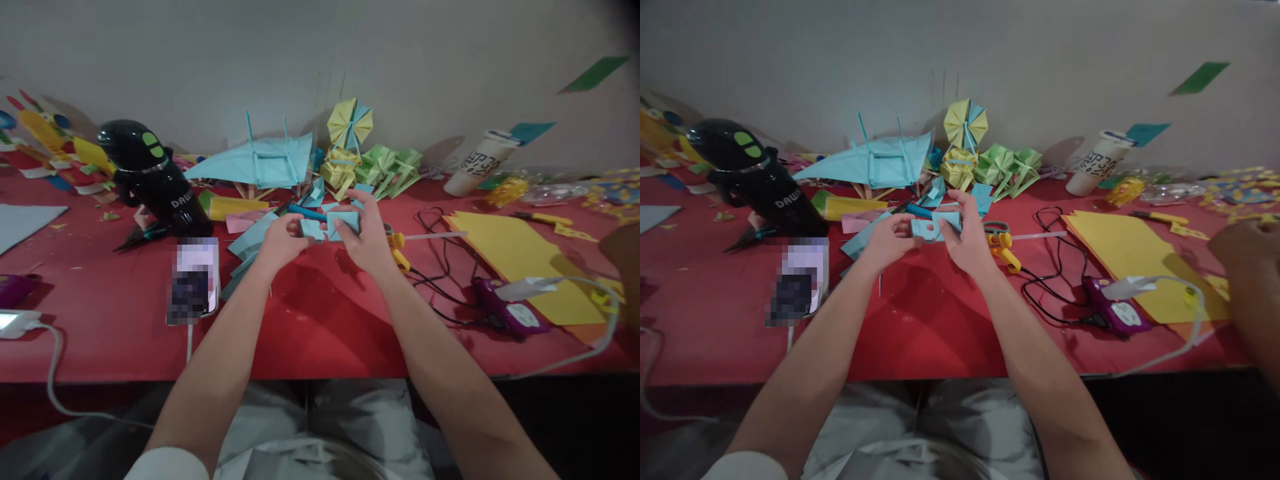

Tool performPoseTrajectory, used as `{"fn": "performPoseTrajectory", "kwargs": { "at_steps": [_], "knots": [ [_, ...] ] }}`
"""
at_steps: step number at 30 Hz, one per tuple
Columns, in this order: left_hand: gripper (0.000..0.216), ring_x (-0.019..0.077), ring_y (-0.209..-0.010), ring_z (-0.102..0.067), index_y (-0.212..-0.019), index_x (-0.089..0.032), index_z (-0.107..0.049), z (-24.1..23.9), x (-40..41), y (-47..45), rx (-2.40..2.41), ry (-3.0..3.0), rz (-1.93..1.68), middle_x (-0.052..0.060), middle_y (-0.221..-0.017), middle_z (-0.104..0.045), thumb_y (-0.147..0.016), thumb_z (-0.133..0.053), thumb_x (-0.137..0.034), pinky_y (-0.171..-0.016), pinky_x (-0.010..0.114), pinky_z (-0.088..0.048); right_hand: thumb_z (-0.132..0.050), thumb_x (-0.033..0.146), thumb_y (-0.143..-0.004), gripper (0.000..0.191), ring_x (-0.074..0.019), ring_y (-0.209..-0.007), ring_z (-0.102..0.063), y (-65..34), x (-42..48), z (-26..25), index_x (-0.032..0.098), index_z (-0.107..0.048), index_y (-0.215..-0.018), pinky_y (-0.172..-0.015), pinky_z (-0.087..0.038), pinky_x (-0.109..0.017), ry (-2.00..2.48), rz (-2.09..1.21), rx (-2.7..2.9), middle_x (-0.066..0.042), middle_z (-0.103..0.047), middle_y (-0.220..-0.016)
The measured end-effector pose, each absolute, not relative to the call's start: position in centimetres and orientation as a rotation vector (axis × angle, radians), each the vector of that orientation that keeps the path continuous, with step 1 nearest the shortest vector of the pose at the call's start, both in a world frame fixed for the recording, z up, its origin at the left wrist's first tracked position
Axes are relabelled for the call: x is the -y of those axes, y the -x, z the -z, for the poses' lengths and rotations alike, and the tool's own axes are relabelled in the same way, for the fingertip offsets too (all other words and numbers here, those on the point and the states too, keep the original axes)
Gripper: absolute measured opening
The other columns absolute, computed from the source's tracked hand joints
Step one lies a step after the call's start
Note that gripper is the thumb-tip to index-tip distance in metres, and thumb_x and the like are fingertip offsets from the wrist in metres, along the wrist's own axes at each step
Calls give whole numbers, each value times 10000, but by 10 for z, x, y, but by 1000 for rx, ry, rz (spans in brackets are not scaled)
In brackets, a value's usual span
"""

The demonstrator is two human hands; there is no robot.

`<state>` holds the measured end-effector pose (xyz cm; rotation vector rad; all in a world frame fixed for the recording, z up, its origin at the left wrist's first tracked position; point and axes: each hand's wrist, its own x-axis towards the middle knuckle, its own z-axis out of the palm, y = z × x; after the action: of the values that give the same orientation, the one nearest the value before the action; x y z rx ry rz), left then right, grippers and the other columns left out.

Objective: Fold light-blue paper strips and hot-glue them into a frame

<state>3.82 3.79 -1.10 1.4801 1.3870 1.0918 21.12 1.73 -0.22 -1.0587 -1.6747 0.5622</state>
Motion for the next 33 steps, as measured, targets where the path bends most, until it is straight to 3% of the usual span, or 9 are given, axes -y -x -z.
{"fn": "performPoseTrajectory", "kwargs": {
  "at_steps": [4,9,15,21,25,33],
  "knots": [
    [489,174,-801,-676,-1084,-126,-667,-2,-31,-41,-1423,-1474,-1059,54,-883,-709,-612,-790,-96,-767,300,-550,-534,331,-940,313,-220,-904,-705,-214,-16,3,245,-533,-1240,-754,-590,-358,1129,-495,1711,-80,-712,-1043],
    [464,163,-849,-670,-1056,-139,-685,-8,-27,-40,-1324,-1545,-1052,49,-912,-710,-608,-807,-118,-828,304,-547,-557,327,-924,186,-245,-1048,-662,-222,-15,-7,252,-696,-1023,-874,-566,-409,1063,-302,1792,-80,-696,-1116],
    [455,165,-869,-674,-1057,-144,-693,-6,-25,-40,-1212,-1608,-1034,57,-948,-714,-617,-808,-146,-843,301,-544,-535,245,-917,304,-235,-1025,-679,-226,-13,-12,270,-638,-1202,-881,-562,-398,1107,-244,1820,-74,-711,-1126],
    [452,167,-852,-682,-1060,-146,-686,-7,-24,-39,-1137,-1608,-993,49,-932,-727,-620,-791,-139,-850,315,-542,-534,225,-913,234,-241,-991,-691,-223,-13,-8,260,-674,-1097,-897,-546,-411,1137,-157,1909,-67,-747,-1066],
    [466,170,-837,-684,-1060,-143,-680,-5,-24,-40,-1119,-1588,-998,45,-905,-730,-608,-796,-133,-806,304,-549,-493,196,-920,315,-254,-1042,-677,-223,-17,-5,284,-691,-1149,-954,-516,-464,1044,-142,1990,-58,-750,-1113],
    [437,162,-835,-671,-1036,-133,-681,-6,-24,-41,-1095,-1609,-1000,52,-913,-728,-611,-776,-104,-816,299,-544,-523,196,-909,272,-248,-1033,-674,-220,-18,1,247,-686,-1120,-914,-535,-421,1089,-113,1993,-70,-745,-1095]
  ]
}}
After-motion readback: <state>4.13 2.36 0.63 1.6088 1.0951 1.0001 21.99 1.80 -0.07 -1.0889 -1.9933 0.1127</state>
